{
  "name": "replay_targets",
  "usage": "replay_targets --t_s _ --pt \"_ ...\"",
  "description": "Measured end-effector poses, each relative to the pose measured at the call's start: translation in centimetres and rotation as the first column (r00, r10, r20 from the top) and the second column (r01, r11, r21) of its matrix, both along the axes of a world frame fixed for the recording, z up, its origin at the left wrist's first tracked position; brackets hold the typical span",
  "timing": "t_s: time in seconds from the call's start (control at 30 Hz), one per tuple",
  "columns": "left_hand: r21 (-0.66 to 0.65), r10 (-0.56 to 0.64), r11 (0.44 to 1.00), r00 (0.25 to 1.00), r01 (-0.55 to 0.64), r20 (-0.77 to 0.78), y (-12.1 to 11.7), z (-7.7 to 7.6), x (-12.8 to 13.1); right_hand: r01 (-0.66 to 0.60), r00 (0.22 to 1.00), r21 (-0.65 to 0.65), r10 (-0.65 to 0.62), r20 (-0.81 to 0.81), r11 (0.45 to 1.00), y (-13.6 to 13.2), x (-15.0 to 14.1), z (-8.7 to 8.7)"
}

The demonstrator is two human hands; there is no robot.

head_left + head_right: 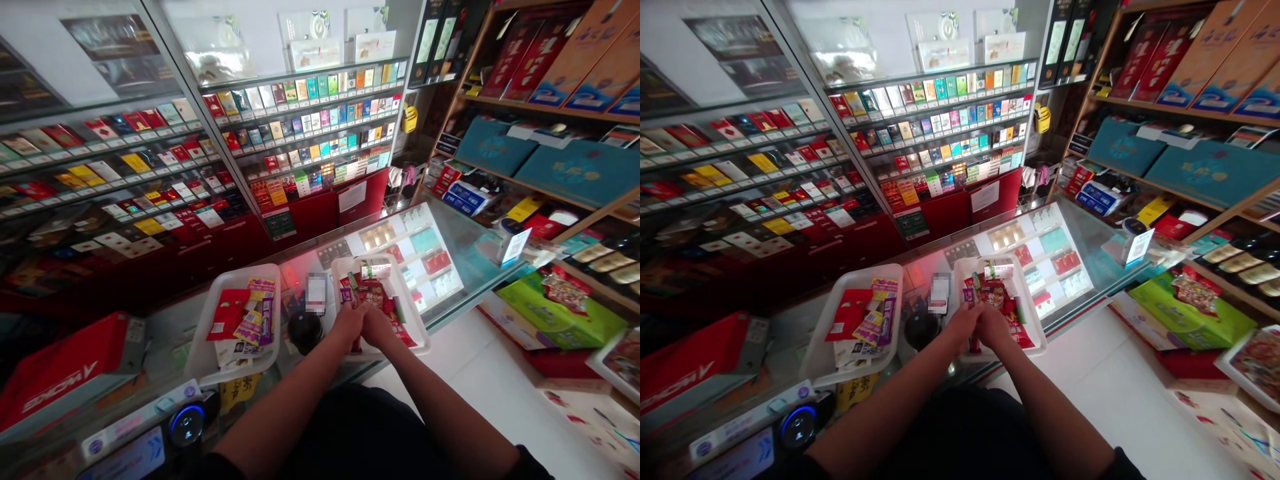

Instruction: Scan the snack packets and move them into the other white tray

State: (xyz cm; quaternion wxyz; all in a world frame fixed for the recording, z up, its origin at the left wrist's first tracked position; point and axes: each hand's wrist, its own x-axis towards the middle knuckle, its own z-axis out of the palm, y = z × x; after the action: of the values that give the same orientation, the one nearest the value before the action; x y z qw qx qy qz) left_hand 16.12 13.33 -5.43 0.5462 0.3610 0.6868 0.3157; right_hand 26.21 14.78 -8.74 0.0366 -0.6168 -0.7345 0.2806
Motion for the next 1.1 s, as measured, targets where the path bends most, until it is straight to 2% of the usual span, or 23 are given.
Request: replay_targets --t_s 0.1,0.17,0.27,0.37,0.47,0.57,0.7,0.77,0.83,0.97,1.1 --pt "0.089 0.062 0.993 0.990 -0.074 0.127 0.0 -0.7 -0.2 0.069 0.994 0.019 -0.067 -0.082 0.997 0.2 0.4 0.0" --pt "0.126 0.046 0.990 0.990 -0.063 0.131 0.0 -0.9 -0.5 0.111 0.988 0.034 -0.107 -0.115 0.993 0.5 0.7 0.3" --pt "0.228 -0.024 0.974 0.997 0.008 0.067 -0.1 -0.8 -1.2 0.215 0.968 0.047 -0.206 -0.141 0.976 1.1 1.1 1.1" --pt "0.325 -0.071 0.942 0.996 0.086 -0.060 -0.5 0.0 -2.1 0.321 0.915 0.041 -0.299 -0.270 0.946 1.8 1.7 2.3" --pt "0.348 -0.085 0.931 0.992 0.112 -0.093 -0.8 1.1 -2.9 0.392 0.771 -0.058 -0.362 -0.524 0.918 2.2 2.4 3.7" --pt "0.334 0.006 0.942 1.000 -0.016 0.031 -0.9 2.0 -3.6 0.397 0.543 -0.235 -0.434 -0.719 0.887 2.0 2.5 5.0" --pt "0.269 0.070 0.952 0.961 -0.144 0.266 -0.9 3.1 -4.3 0.356 0.224 -0.430 -0.522 -0.823 0.830 1.4 1.8 6.1" --pt "0.220 0.098 0.958 0.930 -0.185 0.354 -1.0 3.6 -4.6 0.308 0.102 -0.495 -0.545 -0.832 0.813 1.1 1.3 6.4" --pt "0.198 0.133 0.955 0.914 -0.222 0.384 -1.1 4.0 -4.9 0.261 0.038 -0.527 -0.554 -0.832 0.809 1.0 1.1 6.5" --pt "0.247 0.115 0.943 0.916 -0.222 0.384 -1.1 4.7 -5.8 0.232 -0.025 -0.537 -0.547 -0.837 0.811 0.9 1.0 6.8" --pt "0.241 0.135 0.940 0.914 -0.240 0.383 -0.9 5.3 -6.9 0.279 -0.017 -0.538 -0.556 -0.831 0.795 0.9 1.1 6.8"
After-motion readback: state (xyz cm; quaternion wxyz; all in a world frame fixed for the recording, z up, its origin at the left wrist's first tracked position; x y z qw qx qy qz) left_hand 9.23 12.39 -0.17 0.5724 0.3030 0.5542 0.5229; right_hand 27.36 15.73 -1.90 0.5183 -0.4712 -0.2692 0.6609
